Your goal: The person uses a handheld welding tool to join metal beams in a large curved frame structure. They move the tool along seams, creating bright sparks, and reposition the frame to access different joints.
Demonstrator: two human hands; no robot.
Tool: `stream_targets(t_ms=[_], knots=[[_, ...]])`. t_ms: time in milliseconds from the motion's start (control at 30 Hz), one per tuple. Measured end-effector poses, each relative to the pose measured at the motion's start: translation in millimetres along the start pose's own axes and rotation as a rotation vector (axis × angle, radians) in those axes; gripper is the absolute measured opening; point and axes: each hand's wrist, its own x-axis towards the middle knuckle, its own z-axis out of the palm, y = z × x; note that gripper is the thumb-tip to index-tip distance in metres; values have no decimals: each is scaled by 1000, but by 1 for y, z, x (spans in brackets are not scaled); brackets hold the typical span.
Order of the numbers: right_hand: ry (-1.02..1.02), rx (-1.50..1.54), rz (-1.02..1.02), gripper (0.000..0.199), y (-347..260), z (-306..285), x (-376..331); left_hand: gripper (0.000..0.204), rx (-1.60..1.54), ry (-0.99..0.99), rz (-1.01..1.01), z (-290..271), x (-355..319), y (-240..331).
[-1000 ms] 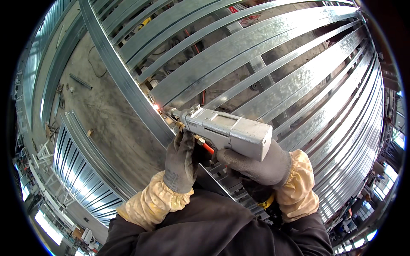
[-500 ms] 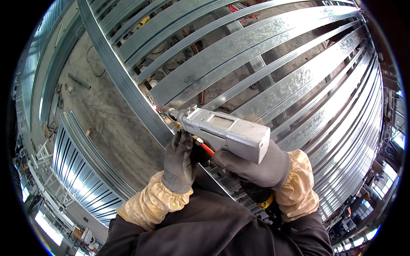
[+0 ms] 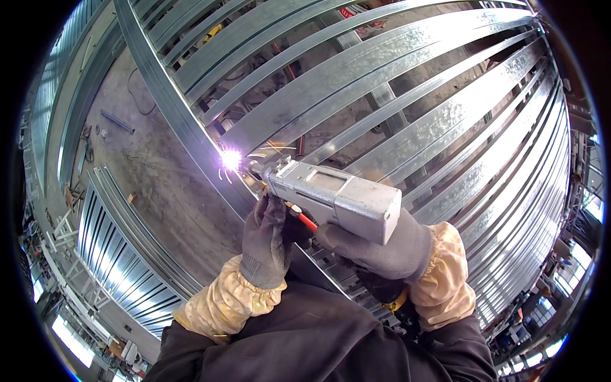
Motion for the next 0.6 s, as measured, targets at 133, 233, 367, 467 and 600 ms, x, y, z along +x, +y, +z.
stream_targets(t_ms=[133,233,367,467,600], knots=[[1,-36,40,45,-6,1,1,21,34,-16,26,-9,3,-4],[-14,-67,37,46,-2,-1,1,21,47,-22,42,-10,2,-6],[-25,-66,22,46,4,-2,1,20,62,-26,-28,-2,-2,3],[-18,-56,16,47,4,-1,-1,21,30,-3,-6,-11,3,-6],[-13,-61,73,48,2,-1,-2,22,56,-18,-7,-9,0,-4]])
